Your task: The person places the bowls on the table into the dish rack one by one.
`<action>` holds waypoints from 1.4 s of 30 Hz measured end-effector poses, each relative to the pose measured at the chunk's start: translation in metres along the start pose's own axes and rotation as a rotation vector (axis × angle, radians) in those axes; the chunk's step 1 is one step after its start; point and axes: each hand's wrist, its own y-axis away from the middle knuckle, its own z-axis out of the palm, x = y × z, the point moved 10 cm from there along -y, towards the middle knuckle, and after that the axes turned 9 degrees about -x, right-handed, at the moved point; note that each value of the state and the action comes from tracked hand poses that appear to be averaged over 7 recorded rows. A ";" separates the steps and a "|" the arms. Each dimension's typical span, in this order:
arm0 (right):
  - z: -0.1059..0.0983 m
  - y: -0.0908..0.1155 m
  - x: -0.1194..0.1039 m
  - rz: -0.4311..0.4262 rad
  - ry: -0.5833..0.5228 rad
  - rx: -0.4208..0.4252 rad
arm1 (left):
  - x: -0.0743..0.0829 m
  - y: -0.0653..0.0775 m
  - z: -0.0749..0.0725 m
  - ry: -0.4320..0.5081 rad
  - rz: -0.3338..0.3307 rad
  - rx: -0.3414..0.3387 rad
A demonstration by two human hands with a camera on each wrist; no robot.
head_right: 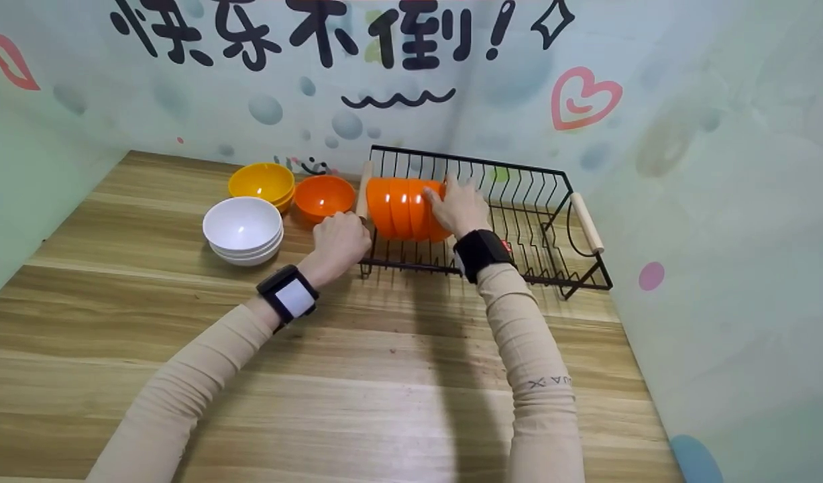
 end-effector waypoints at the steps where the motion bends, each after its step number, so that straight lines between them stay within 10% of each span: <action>1: -0.001 0.001 0.000 -0.003 -0.007 0.002 | 0.000 0.000 0.000 0.001 0.000 0.001; 23: -0.035 0.041 -0.003 -0.108 -0.309 0.198 | 0.000 -0.002 0.003 0.008 -0.004 -0.026; 42: -0.011 0.066 0.021 -0.059 -0.518 0.232 | -0.009 -0.004 0.006 0.054 -0.016 -0.083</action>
